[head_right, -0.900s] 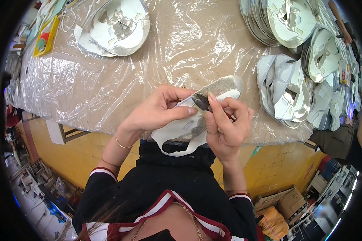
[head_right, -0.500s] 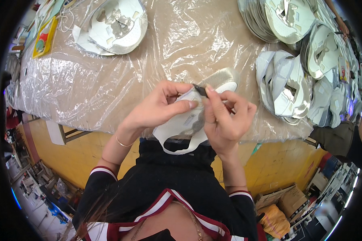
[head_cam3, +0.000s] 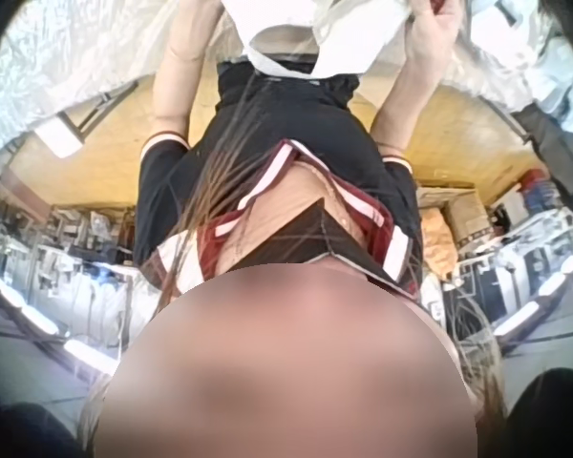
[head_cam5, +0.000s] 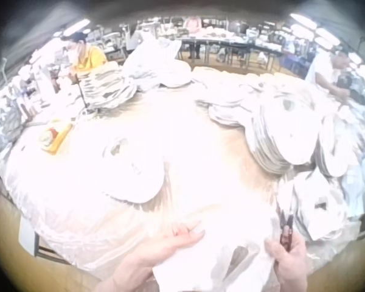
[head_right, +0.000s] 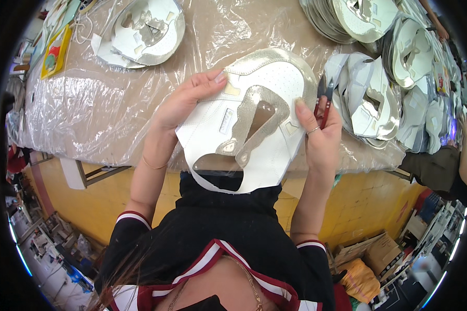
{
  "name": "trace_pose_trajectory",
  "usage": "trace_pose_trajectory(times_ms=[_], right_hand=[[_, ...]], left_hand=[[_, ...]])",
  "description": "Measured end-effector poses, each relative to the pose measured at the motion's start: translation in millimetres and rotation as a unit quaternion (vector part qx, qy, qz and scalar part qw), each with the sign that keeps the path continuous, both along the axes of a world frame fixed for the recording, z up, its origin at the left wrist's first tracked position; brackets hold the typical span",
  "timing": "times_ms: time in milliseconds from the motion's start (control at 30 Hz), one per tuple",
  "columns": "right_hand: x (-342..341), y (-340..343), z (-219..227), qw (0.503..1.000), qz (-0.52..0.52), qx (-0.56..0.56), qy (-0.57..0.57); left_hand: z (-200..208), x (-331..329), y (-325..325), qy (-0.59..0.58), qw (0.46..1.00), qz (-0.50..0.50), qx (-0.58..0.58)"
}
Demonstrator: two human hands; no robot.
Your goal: The person uses a small cutting tool to trim excess material from the edges of white shoe uppers with silver decorative overlays. They handle each upper one at a time, rotate it to access different edges, and place the trimmed pieces aside on the table.
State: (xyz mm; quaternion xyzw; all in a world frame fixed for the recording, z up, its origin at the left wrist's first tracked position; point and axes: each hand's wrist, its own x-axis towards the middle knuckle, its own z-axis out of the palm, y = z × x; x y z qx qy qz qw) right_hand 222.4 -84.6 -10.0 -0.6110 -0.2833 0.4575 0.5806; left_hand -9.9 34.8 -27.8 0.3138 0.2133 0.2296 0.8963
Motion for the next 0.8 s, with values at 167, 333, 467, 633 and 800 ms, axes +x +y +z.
trace_pose_trajectory(times_ms=[167, 333, 467, 633, 800], right_hand=[[4, -1, 3, 0.998, -0.037, 0.048, 0.018], [9, 6, 16, 0.993, -0.078, 0.013, -0.087], [8, 8, 21, 0.989, -0.081, 0.017, -0.122], [9, 7, 26, 0.966, -0.057, 0.007, -0.252], [6, -4, 31, 0.937, -0.034, 0.028, -0.346]], left_hand=[[5, -2, -11, 0.004, 0.993, 0.005, -0.118], [11, -6, -19, 0.034, 0.994, -0.070, -0.081], [17, -6, -21, 0.044, 0.995, -0.051, -0.075], [22, -7, -22, 0.071, 0.995, -0.048, -0.046], [16, -4, -31, 0.227, 0.954, 0.024, 0.192]])
